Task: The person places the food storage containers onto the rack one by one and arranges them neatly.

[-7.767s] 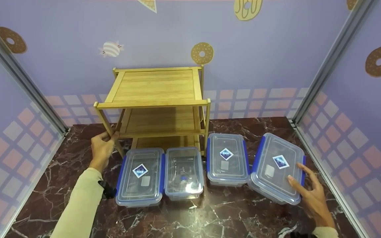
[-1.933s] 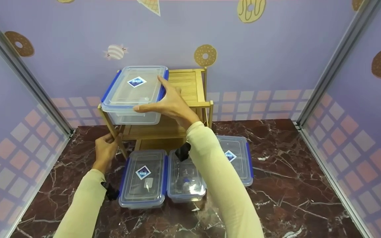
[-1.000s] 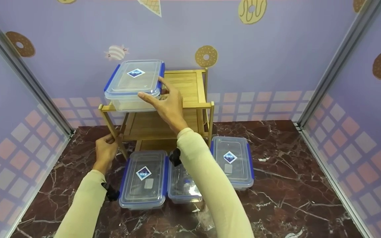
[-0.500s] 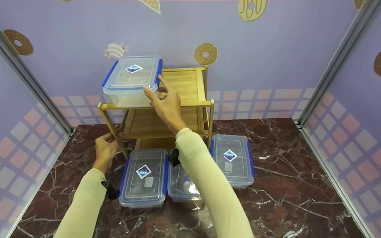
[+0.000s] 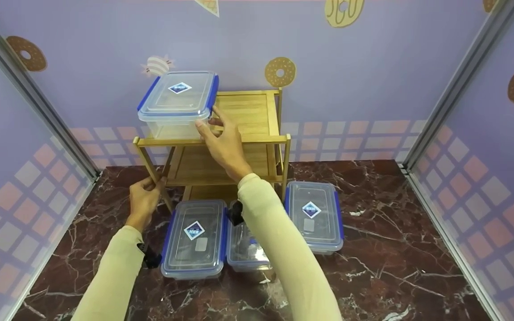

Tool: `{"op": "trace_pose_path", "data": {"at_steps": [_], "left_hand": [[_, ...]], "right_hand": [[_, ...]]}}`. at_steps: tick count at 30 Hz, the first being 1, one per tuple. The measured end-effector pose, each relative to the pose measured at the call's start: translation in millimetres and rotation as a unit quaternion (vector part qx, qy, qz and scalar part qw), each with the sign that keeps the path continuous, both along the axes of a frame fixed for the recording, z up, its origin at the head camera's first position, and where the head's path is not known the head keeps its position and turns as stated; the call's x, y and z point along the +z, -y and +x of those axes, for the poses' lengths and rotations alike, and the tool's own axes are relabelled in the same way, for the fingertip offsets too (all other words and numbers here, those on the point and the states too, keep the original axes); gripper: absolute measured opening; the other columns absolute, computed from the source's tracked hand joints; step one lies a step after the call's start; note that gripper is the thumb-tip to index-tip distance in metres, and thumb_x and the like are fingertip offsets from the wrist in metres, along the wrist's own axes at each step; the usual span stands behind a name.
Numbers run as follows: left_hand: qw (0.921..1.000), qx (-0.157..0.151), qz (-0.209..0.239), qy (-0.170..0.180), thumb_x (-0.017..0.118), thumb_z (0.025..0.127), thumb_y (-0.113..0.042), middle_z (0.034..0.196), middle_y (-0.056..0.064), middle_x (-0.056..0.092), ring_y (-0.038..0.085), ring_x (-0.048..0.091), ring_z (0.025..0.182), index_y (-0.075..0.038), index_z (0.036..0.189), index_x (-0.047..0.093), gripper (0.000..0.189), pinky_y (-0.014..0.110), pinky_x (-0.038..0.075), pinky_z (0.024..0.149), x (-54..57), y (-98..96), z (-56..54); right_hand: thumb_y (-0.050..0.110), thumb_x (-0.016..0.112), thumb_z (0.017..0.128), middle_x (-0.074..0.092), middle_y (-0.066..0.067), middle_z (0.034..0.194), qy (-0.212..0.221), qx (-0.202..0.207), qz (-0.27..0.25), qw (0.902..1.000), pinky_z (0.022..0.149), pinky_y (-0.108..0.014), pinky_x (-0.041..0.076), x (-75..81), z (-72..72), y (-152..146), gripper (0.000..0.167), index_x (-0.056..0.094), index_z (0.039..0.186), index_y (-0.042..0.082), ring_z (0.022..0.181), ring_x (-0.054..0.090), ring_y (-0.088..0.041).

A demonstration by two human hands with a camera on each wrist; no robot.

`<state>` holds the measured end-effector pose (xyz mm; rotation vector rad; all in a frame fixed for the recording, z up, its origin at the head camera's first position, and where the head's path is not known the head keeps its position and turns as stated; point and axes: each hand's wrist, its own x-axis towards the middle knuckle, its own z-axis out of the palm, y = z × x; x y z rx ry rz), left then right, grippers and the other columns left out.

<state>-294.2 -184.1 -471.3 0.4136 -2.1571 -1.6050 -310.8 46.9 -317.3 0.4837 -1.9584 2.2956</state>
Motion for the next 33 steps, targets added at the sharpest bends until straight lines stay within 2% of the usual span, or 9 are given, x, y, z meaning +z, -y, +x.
{"op": "trace_pose_path", "data": {"at_steps": [8,13,18,23,28,33], "left_hand": [[1.0000,-0.001,-0.001,0.007,0.072,0.095,-0.017,0.107,0.020,0.074,0.031,0.070,0.101,0.000,0.112,0.076,0.025,0.043,0.055,0.088,2.1,3.1,0.1],[0.9999,-0.006,0.007,0.006,0.071,0.095,-0.017,0.107,0.019,0.075,0.033,0.070,0.104,0.000,0.114,0.075,0.025,0.044,0.054,0.091,-0.8,2.5,0.9],[1.0000,0.002,-0.001,0.003,0.073,0.094,-0.016,0.105,0.018,0.075,0.032,0.071,0.102,-0.001,0.111,0.077,0.023,0.044,0.054,0.090,-4.1,1.4,1.4],[1.0000,0.002,-0.001,0.004,0.073,0.094,-0.016,0.105,0.018,0.075,0.030,0.071,0.100,-0.001,0.110,0.077,0.023,0.044,0.055,0.088,-2.7,0.9,1.2],[1.0000,0.000,0.002,0.004,0.073,0.094,-0.017,0.106,0.019,0.075,0.031,0.071,0.101,0.000,0.112,0.076,0.025,0.044,0.055,0.088,0.4,0.7,0.7],[1.0000,0.001,0.001,0.006,0.073,0.094,-0.017,0.106,0.018,0.075,0.031,0.071,0.101,-0.001,0.111,0.076,0.024,0.044,0.055,0.088,-0.7,1.2,0.7]], "right_hand": [[0.016,0.071,0.097,0.052,-0.020,0.131,-0.006,0.027,0.007,0.9996,0.095,-0.038,0.054,-0.2,13.1,-3,0.069,0.036,0.154,0.000,0.117,0.061,-0.040],[0.018,0.071,0.097,0.055,-0.021,0.132,-0.030,0.030,0.039,0.9983,0.092,-0.036,0.056,-5.6,29.7,-7,0.064,0.042,0.151,0.000,0.114,0.064,-0.035],[0.014,0.072,0.095,0.058,-0.022,0.134,-0.047,0.040,0.061,0.9962,0.094,-0.042,0.055,-15.3,49.8,-15,0.062,0.045,0.149,0.002,0.113,0.065,-0.032],[0.012,0.076,0.091,0.059,-0.013,0.135,-0.054,0.054,0.075,0.9942,0.096,-0.039,0.054,-24.4,73.1,-31,0.066,0.046,0.149,0.005,0.114,0.065,-0.028],[0.008,0.079,0.087,0.059,-0.012,0.136,-0.065,0.068,0.080,0.9923,0.101,-0.047,0.050,-36.1,93.4,-54,0.067,0.048,0.147,0.009,0.115,0.063,-0.031],[0.004,0.080,0.086,0.059,-0.011,0.138,-0.063,0.073,0.095,0.9908,0.101,-0.045,0.050,-49.3,111.5,-82,0.069,0.048,0.147,0.012,0.117,0.062,-0.033]]}}
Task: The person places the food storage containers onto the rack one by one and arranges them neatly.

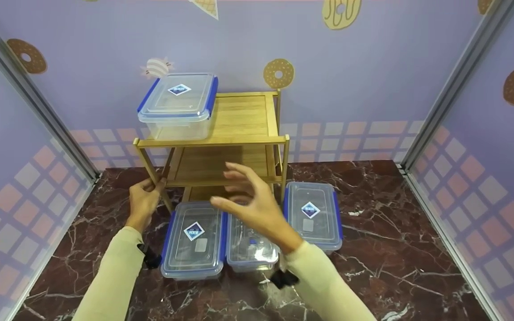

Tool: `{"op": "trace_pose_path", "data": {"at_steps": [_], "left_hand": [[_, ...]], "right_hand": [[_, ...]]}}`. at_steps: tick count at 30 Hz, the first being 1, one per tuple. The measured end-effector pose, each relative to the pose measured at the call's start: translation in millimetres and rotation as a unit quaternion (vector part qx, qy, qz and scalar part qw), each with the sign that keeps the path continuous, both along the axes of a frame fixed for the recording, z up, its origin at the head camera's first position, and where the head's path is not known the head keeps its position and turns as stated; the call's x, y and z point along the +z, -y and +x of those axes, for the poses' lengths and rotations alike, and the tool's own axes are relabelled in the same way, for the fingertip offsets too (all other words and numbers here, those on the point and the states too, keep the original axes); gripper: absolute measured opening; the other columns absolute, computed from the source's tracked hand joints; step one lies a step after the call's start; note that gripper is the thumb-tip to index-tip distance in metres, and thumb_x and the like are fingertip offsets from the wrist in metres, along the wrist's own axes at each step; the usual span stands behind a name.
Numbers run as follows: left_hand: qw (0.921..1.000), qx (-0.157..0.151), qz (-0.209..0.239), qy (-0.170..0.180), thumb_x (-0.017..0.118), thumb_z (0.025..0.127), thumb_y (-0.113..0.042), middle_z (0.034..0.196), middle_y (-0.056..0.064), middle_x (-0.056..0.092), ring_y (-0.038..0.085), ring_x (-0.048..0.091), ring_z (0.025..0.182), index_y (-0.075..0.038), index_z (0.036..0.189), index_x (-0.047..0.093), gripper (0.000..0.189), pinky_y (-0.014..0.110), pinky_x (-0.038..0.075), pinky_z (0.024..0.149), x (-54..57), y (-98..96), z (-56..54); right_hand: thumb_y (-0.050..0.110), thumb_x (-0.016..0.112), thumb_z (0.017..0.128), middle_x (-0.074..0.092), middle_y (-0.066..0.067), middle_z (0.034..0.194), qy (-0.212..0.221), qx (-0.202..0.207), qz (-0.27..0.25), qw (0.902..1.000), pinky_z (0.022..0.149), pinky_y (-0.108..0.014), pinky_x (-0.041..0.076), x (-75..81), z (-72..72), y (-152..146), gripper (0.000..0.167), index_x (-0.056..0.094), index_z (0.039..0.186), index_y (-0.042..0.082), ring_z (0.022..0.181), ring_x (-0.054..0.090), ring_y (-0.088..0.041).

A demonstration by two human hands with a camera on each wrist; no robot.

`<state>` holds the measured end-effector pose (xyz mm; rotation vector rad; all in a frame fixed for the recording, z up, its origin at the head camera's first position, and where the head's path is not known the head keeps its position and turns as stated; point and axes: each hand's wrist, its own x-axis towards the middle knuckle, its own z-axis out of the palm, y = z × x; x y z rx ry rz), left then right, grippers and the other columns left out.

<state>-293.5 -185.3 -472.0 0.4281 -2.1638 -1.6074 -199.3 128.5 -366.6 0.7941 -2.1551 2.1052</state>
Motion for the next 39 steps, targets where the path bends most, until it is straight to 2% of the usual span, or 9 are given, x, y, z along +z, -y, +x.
{"op": "trace_pose_path", "data": {"at_steps": [7,14,21,27,33,37,39], "left_hand": [[1.0000,-0.005,0.006,0.000,0.072,0.095,-0.017,0.107,0.019,0.075,0.033,0.070,0.103,0.000,0.114,0.075,0.026,0.045,0.054,0.091,-1.3,0.0,-1.3],[1.0000,-0.005,0.005,-0.003,0.072,0.095,-0.016,0.105,0.018,0.075,0.031,0.071,0.102,-0.001,0.113,0.076,0.025,0.044,0.054,0.090,-1.9,-0.8,-1.4],[1.0000,0.001,0.002,-0.004,0.072,0.094,-0.016,0.106,0.018,0.075,0.030,0.071,0.101,0.000,0.112,0.076,0.024,0.043,0.055,0.089,-0.9,-0.4,-1.2],[1.0000,0.001,-0.004,0.000,0.072,0.095,-0.017,0.106,0.018,0.075,0.031,0.071,0.101,-0.001,0.112,0.076,0.024,0.043,0.054,0.090,-2.1,-0.3,-0.8],[0.9999,-0.007,0.012,0.005,0.071,0.096,-0.017,0.109,0.019,0.074,0.033,0.070,0.104,0.000,0.115,0.075,0.026,0.044,0.055,0.090,-2.8,-0.4,-1.0],[1.0000,-0.007,0.003,0.002,0.071,0.095,-0.017,0.108,0.019,0.074,0.032,0.070,0.103,0.000,0.114,0.075,0.025,0.044,0.054,0.090,-1.6,-0.5,-0.1],[1.0000,-0.002,-0.006,-0.001,0.071,0.095,-0.017,0.106,0.019,0.075,0.031,0.070,0.101,-0.001,0.112,0.076,0.024,0.044,0.054,0.089,-1.2,-1.1,0.0]], "right_hand": [[-0.003,0.078,0.085,0.058,-0.014,0.138,-0.013,-0.002,0.030,0.9995,0.097,-0.040,0.053,-19.4,13.1,-39,0.071,0.048,0.148,0.010,0.118,0.061,-0.035],[-0.005,0.078,0.085,0.058,-0.023,0.135,0.007,-0.023,0.043,0.9988,0.094,-0.038,0.054,-37.0,15.4,-80,0.067,0.050,0.145,0.005,0.114,0.063,-0.037],[-0.002,0.077,0.087,0.064,-0.016,0.130,0.031,-0.058,0.073,0.9952,0.090,-0.038,0.056,-54.7,8.8,-119,0.056,0.056,0.139,0.005,0.111,0.066,-0.030],[-0.004,0.076,0.087,0.063,-0.013,0.131,0.027,-0.082,0.088,0.9923,0.090,-0.036,0.057,-73.6,-0.8,-150,0.055,0.055,0.138,0.000,0.112,0.066,-0.025],[0.012,0.080,0.088,0.061,-0.008,0.134,0.023,-0.143,0.165,0.9756,0.087,-0.027,0.056,-89.9,-13.8,-178,0.056,0.057,0.139,0.006,0.115,0.063,-0.021],[0.015,0.080,0.089,0.059,-0.013,0.136,0.017,-0.163,0.193,0.9674,0.087,-0.023,0.054,-102.0,-23.1,-192,0.057,0.056,0.140,0.006,0.116,0.062,-0.021],[0.014,0.081,0.088,0.059,-0.017,0.136,0.018,-0.171,0.193,0.9660,0.086,-0.021,0.054,-107.8,-26.8,-197,0.059,0.055,0.140,0.004,0.113,0.064,-0.015]]}}
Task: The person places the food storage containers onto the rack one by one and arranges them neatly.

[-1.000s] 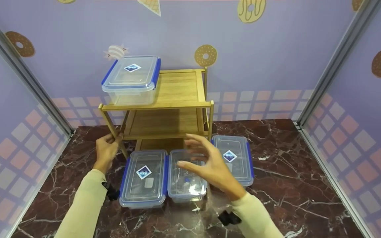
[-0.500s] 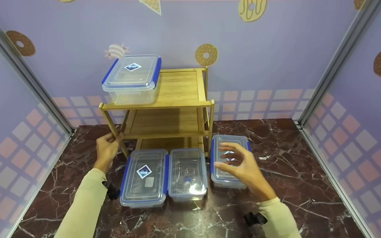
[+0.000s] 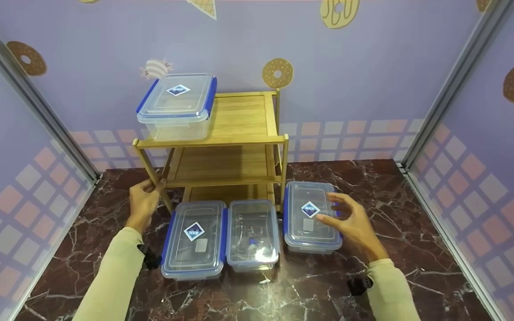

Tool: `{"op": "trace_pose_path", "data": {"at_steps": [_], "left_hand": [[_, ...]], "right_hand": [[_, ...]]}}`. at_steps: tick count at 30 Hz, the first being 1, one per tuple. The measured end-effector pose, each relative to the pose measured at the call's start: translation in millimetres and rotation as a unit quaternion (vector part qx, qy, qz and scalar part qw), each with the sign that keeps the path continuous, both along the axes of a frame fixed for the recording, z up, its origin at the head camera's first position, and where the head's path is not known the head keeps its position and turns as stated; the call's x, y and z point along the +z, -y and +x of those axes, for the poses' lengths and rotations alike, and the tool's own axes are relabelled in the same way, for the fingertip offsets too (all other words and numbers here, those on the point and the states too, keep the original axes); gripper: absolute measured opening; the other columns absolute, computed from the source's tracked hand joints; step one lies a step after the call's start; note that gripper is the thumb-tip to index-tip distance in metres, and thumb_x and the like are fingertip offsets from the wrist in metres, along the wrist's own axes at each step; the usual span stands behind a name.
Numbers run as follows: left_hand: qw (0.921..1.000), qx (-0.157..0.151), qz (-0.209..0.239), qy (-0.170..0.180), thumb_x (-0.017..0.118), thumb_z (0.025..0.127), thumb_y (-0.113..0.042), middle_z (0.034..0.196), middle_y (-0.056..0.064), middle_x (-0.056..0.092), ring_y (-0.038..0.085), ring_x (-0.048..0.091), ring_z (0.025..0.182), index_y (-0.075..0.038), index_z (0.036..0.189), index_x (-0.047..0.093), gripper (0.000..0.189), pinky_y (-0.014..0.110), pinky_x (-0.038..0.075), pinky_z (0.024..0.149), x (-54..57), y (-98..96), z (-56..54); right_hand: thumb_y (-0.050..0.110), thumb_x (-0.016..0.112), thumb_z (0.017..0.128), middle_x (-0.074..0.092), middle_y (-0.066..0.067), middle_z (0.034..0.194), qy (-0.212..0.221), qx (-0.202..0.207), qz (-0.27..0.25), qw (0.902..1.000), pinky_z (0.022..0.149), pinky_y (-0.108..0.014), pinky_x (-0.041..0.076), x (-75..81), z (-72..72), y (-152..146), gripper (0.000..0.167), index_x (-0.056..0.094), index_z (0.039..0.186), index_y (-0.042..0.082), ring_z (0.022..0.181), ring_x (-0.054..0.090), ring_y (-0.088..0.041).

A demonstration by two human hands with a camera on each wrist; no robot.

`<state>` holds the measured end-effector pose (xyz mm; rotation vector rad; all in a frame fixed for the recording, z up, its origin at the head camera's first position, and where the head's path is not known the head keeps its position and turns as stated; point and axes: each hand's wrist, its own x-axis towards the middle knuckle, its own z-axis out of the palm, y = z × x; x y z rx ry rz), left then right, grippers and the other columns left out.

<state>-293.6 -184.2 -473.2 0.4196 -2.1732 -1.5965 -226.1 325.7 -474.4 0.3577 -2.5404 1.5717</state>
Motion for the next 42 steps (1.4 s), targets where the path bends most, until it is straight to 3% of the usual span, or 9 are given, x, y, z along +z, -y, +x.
{"op": "trace_pose_path", "data": {"at_steps": [6,11,14,22,25,28,33,37,42], "left_hand": [[1.0000,0.002,0.004,0.000,0.071,0.095,-0.017,0.103,0.017,0.076,0.030,0.069,0.099,-0.003,0.108,0.078,0.021,0.044,0.053,0.089,-0.4,-0.4,0.5],[1.0000,0.005,0.002,0.006,0.072,0.094,-0.018,0.104,0.017,0.075,0.030,0.070,0.099,-0.002,0.108,0.077,0.022,0.043,0.054,0.088,0.7,0.1,0.2],[1.0000,0.007,-0.005,0.005,0.072,0.094,-0.019,0.104,0.018,0.075,0.029,0.071,0.098,-0.002,0.109,0.077,0.023,0.042,0.055,0.087,2.2,-0.4,0.0],[0.9998,0.011,-0.014,0.009,0.073,0.094,-0.019,0.100,0.018,0.076,0.029,0.070,0.095,-0.002,0.106,0.078,0.022,0.042,0.053,0.087,2.1,0.3,-0.8],[0.9999,0.008,-0.007,0.011,0.073,0.094,-0.020,0.101,0.018,0.076,0.030,0.070,0.097,-0.002,0.106,0.078,0.022,0.042,0.053,0.088,1.9,0.3,-0.7],[0.9999,-0.002,-0.002,0.012,0.072,0.095,-0.020,0.104,0.017,0.076,0.031,0.070,0.101,-0.002,0.110,0.077,0.024,0.043,0.054,0.089,1.5,0.2,-0.2],[0.9999,-0.010,-0.003,0.009,0.070,0.096,-0.020,0.107,0.017,0.075,0.033,0.069,0.106,-0.003,0.115,0.076,0.025,0.045,0.054,0.091,1.3,0.4,0.3],[0.9999,-0.005,-0.011,0.006,0.071,0.096,-0.020,0.105,0.017,0.076,0.032,0.069,0.105,-0.004,0.113,0.077,0.024,0.045,0.053,0.092,0.6,1.2,0.3],[0.9998,0.000,-0.018,0.005,0.071,0.095,-0.020,0.103,0.016,0.076,0.032,0.070,0.102,-0.003,0.111,0.077,0.024,0.045,0.053,0.090,-0.2,1.5,-0.5]], "right_hand": [[0.015,0.080,0.089,0.057,-0.026,0.137,0.012,-0.037,0.013,0.9991,0.082,-0.017,0.053,-15.3,-5.7,-11,0.063,0.052,0.143,0.001,0.105,0.062,0.001],[0.025,0.079,0.090,0.055,-0.026,0.139,0.038,-0.067,0.043,0.9961,0.081,-0.014,0.050,-24.8,-8.0,-19,0.069,0.048,0.147,0.002,0.116,0.062,-0.027],[0.027,0.078,0.091,0.053,-0.027,0.139,0.054,-0.072,0.035,0.9953,0.081,-0.014,0.050,-29.5,-10.0,-21,0.071,0.045,0.148,0.002,0.120,0.057,-0.043],[0.030,0.076,0.093,0.048,-0.030,0.144,0.097,-0.073,-0.003,0.9926,0.083,-0.014,0.048,-45.0,-16.4,-27,0.077,0.038,0.152,0.001,0.127,0.051,-0.047],[0.033,0.075,0.093,0.043,-0.031,0.149,0.121,-0.070,-0.013,0.9902,0.086,-0.020,0.050,-49.3,-19.8,-30,0.080,0.033,0.155,0.003,0.132,0.046,-0.048],[0.035,0.075,0.093,0.037,-0.030,0.153,0.146,-0.067,-0.009,0.9870,0.095,-0.035,0.053,-52.7,-23.1,-31,0.084,0.030,0.157,0.006,0.136,0.041,-0.048],[0.038,0.075,0.093,0.031,-0.030,0.156,0.177,-0.058,-0.004,0.9824,0.104,-0.058,0.044,-57.5,-28.0,-29,0.087,0.026,0.160,0.012,0.138,0.038,-0.049],[0.042,0.073,0.093,0.027,-0.031,0.157,0.201,-0.054,-0.005,0.9781,0.105,-0.061,0.042,-59.6,-31.8,-26,0.088,0.024,0.161,0.017,0.137,0.038,-0.048],[0.044,0.073,0.093,0.029,-0.030,0.155,0.215,-0.050,-0.011,0.9754,0.100,-0.054,0.048,-60.4,-35.0,-23,0.087,0.024,0.161,0.020,0.131,0.044,-0.046]]}}
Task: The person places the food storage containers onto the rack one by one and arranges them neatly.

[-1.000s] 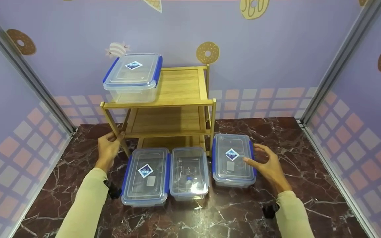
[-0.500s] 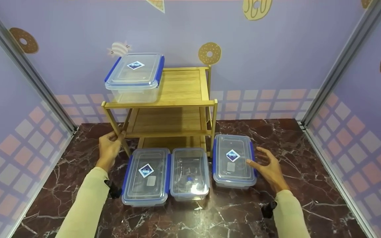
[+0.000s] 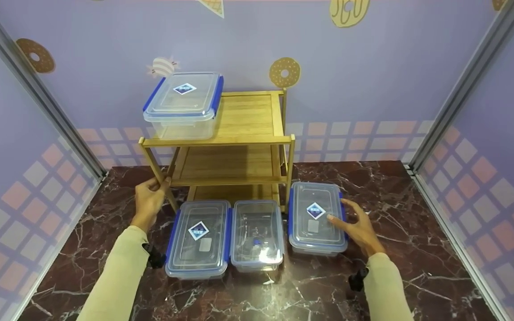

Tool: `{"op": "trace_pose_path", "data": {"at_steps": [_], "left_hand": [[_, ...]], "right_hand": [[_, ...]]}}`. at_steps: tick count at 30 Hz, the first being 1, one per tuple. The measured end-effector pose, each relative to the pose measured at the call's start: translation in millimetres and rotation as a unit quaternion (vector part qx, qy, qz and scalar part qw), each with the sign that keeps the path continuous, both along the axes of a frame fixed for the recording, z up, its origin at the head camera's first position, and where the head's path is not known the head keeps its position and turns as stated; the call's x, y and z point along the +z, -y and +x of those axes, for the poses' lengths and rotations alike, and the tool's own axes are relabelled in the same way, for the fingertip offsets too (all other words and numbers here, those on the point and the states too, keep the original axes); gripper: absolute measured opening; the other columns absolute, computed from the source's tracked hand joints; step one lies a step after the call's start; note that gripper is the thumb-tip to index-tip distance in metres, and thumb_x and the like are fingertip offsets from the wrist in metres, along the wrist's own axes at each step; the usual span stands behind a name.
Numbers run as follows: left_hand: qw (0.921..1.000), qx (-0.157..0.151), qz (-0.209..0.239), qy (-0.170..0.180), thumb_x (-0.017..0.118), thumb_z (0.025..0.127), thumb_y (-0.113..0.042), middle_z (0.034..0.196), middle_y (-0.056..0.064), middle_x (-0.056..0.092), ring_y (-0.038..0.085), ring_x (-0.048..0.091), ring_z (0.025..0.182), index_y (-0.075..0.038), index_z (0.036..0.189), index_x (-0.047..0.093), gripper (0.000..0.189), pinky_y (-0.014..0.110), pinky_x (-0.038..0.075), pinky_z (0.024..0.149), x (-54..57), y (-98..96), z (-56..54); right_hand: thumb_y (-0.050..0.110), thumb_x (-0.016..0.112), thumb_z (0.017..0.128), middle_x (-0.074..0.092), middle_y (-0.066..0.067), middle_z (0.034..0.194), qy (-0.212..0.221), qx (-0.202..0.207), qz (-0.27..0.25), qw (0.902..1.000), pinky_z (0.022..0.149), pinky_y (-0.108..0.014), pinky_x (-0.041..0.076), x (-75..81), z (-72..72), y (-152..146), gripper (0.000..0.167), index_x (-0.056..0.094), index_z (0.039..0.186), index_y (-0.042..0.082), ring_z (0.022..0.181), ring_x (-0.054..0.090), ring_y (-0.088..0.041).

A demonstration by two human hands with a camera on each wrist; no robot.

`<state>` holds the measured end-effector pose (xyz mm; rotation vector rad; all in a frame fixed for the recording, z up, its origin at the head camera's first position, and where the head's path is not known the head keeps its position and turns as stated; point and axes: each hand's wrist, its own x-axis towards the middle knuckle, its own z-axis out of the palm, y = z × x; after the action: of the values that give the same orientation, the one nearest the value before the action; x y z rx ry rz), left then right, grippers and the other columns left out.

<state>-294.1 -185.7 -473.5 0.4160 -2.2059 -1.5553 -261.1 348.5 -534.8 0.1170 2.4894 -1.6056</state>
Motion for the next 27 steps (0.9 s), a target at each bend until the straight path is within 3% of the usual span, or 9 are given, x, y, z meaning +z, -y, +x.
{"op": "trace_pose_path", "data": {"at_steps": [7,13,20,23,27], "left_hand": [[1.0000,0.006,0.007,0.004,0.072,0.094,-0.020,0.100,0.016,0.076,0.029,0.071,0.096,-0.003,0.109,0.078,0.023,0.043,0.054,0.086,0.9,-1.2,0.8],[1.0000,0.006,0.007,0.002,0.072,0.095,-0.019,0.101,0.016,0.076,0.030,0.071,0.097,-0.003,0.109,0.078,0.022,0.043,0.054,0.087,0.6,-0.7,0.6],[0.9996,-0.005,0.028,0.000,0.071,0.095,-0.019,0.102,0.016,0.076,0.031,0.069,0.103,-0.003,0.109,0.077,0.021,0.045,0.052,0.090,0.2,0.1,2.0],[0.9997,-0.003,0.026,0.001,0.071,0.095,-0.019,0.103,0.017,0.076,0.031,0.069,0.103,-0.004,0.110,0.077,0.023,0.045,0.052,0.091,0.8,0.3,1.9],[0.9998,-0.002,0.021,0.005,0.071,0.095,-0.021,0.104,0.016,0.076,0.031,0.069,0.103,-0.004,0.111,0.077,0.024,0.045,0.052,0.092,1.2,0.3,1.3]], "right_hand": [[0.041,0.071,0.095,0.033,-0.035,0.150,0.007,0.025,-0.002,0.9997,0.095,-0.052,0.052,0.7,-6.2,-1,0.085,0.022,0.161,0.019,0.122,0.051,-0.044],[0.036,0.069,0.097,0.032,-0.035,0.149,0.021,0.047,-0.026,0.9983,0.094,-0.047,0.052,-2.5,-11.5,-2,0.082,0.021,0.161,0.018,0.113,0.056,-0.034],[0.032,0.066,0.100,0.013,-0.027,0.160,0.038,0.064,-0.070,0.9948,0.103,-0.053,0.043,-6.6,-6.9,-2,0.080,0.017,0.162,0.021,0.127,0.042,-0.041],[0.032,0.066,0.100,0.014,-0.028,0.158,0.034,0.066,-0.070,0.9948,0.104,-0.055,0.041,-6.8,-5.0,-2,0.078,0.019,0.162,0.021,0.129,0.037,-0.043],[0.030,0.067,0.099,0.023,-0.030,0.152,0.023,0.055,-0.083,0.9948,0.094,-0.047,0.050,-9.2,-1.3,-2,0.076,0.023,0.160,0.019,0.120,0.047,-0.039]]}}
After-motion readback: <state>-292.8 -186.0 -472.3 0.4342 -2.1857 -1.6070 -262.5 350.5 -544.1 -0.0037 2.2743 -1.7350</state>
